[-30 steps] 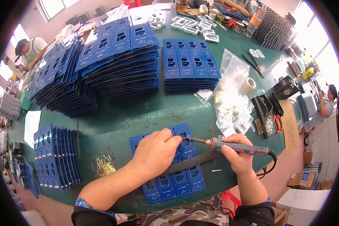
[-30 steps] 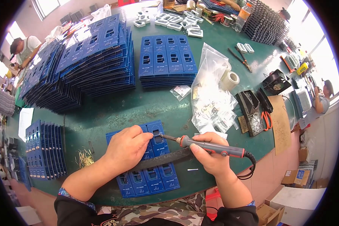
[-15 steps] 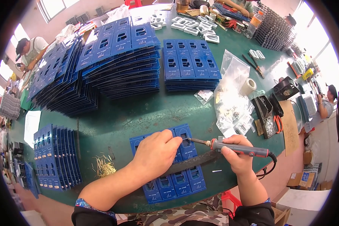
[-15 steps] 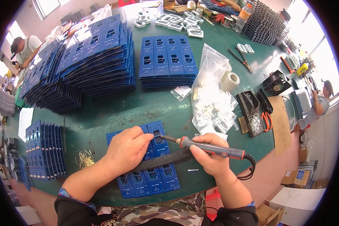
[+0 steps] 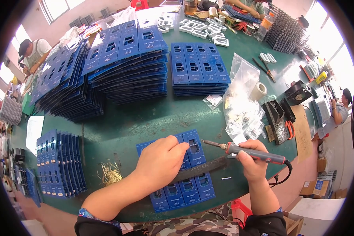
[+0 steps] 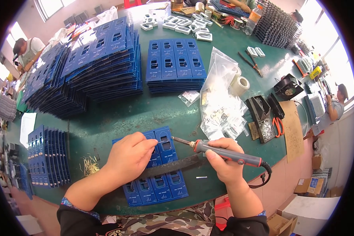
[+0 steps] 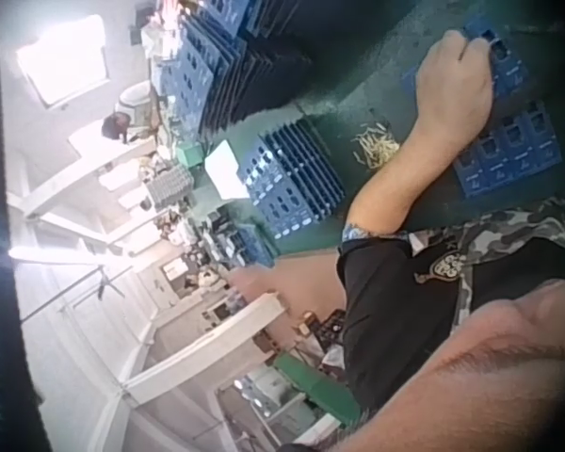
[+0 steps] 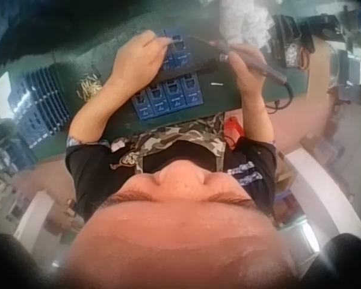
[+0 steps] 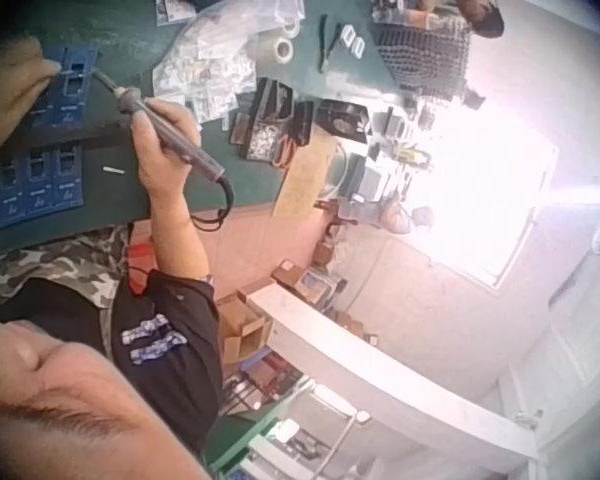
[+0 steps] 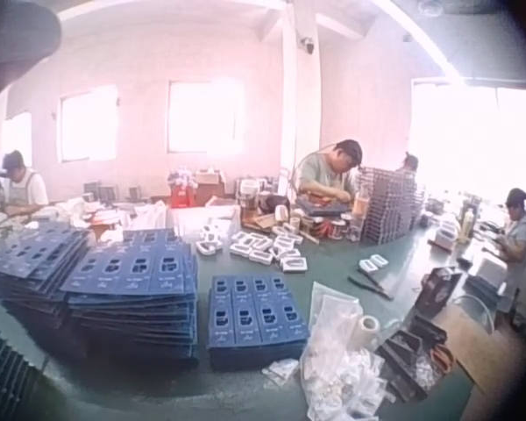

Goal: The person inserts metal pins into blue plastic fixtures by hand, then solders them using a soldering iron and solder wire.

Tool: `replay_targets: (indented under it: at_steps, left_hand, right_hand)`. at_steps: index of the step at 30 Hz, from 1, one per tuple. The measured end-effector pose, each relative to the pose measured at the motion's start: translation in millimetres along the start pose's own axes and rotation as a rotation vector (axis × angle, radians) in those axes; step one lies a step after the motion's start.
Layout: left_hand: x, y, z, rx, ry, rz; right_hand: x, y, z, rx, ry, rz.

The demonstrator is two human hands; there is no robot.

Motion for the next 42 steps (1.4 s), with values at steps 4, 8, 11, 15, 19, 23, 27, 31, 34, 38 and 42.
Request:
replay_targets:
  at_steps: [4, 8, 11, 15, 19, 23, 27, 31, 34, 38, 42]
  left_hand:
    - [-14, -15, -14, 0.030, -0.010, -0.238]
    - [-2, -39, -30, 0.089, 0.008, -0.432]
    - [5, -47, -38, 0.107, -0.019, -0.495]
    - [9, -47, -50, 0.117, -0.021, -0.448]
    - [-6, -29, -57, 0.041, -0.037, -0.328]
    - [-8, 2, -53, -0.056, -0.069, -0.198]
    - [-2, 8, -47, -0.088, -0.035, -0.151]
    - [3, 12, -45, -0.096, -0.009, -0.131]
    - [3, 12, -43, -0.095, -0.002, -0.115]
    - [3, 12, -42, -0.098, 0.005, -0.107]
    - [4, 13, -42, -0.094, 0.007, -0.109]
  right_hand:
    - [12, 9, -8, 0.049, 0.037, 0.209]
    - [54, 22, -15, 0.052, 0.217, 0.312]
    - [70, 20, -23, 0.061, 0.237, 0.207]
    - [72, 20, -25, 0.027, 0.227, 0.120]
    - [59, 22, -18, 0.091, 0.200, 0.042]
    - [43, 20, -4, 0.019, 0.187, 0.085]
    - [37, 12, -1, -0.067, 0.157, -0.115]
    - [39, 9, 2, -0.017, 0.148, -0.117]
    - [39, 11, 5, -0.038, 0.155, -0.153]
    - [40, 12, 7, -0.070, 0.181, -0.221]
    - [40, 15, 9, -0.077, 0.189, -0.235]
Point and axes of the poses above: each hand's wrist, its own z-axis towards the middle knuckle, its own x-axis out of the palm, y = z × x, the point moved 4 cm from there along z, towards the middle knuckle, and after that the axes turned 14 degrees about y, right-handed, at the moved point
